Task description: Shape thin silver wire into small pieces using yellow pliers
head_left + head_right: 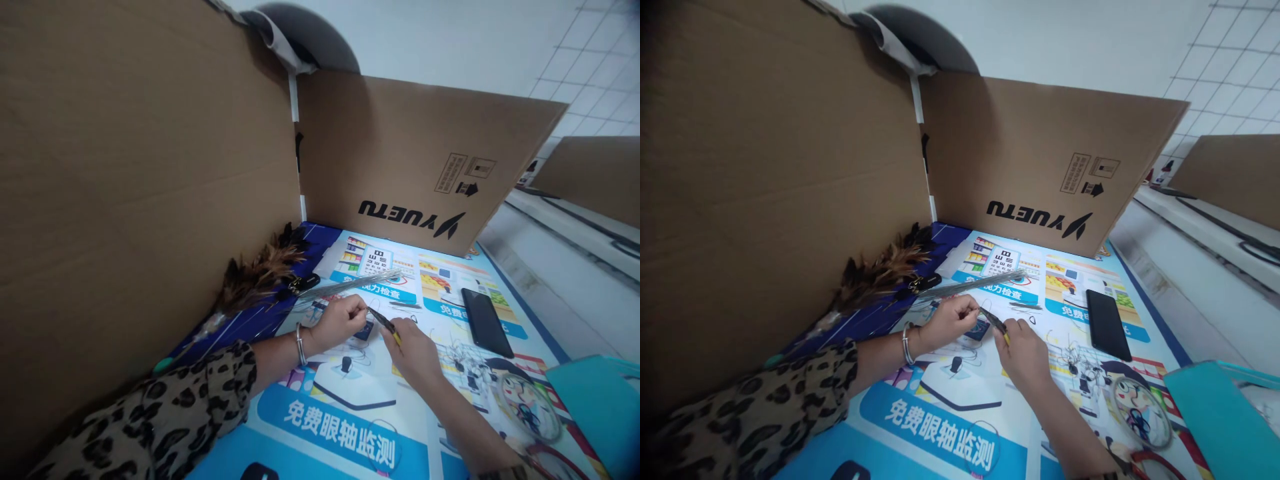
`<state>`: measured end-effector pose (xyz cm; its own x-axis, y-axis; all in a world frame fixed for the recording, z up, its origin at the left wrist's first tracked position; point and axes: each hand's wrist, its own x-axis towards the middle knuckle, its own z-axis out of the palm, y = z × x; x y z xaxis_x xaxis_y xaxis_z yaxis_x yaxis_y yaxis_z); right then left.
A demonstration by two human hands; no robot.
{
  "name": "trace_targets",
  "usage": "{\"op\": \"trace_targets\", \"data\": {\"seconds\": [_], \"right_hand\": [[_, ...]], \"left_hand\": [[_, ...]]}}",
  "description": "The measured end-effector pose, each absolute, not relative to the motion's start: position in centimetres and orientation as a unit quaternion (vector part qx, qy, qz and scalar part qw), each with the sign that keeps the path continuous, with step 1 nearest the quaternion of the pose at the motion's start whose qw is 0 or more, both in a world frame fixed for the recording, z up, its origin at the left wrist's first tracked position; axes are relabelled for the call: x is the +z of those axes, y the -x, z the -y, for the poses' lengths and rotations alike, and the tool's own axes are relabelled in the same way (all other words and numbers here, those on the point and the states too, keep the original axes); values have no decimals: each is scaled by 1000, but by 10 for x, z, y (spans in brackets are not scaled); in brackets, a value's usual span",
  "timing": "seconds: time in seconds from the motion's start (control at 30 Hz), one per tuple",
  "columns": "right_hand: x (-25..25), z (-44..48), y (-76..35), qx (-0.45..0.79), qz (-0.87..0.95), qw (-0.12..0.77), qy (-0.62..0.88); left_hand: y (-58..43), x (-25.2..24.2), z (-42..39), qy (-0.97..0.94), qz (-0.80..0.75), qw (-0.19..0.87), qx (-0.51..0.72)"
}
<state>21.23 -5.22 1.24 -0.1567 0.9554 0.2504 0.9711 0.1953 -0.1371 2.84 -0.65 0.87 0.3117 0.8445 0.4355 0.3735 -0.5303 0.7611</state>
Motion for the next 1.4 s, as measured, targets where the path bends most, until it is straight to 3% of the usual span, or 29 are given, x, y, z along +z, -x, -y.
{"op": "trace_targets", "data": {"seconds": [0.83,1.4], "right_hand": [[10,52,-212,-9,758,130,640],[12,51,-215,57,754,190,627]], "left_hand": [[-29,9,8,-764,-399,266,431],[-29,12,10,-759,-400,261,442]]}}
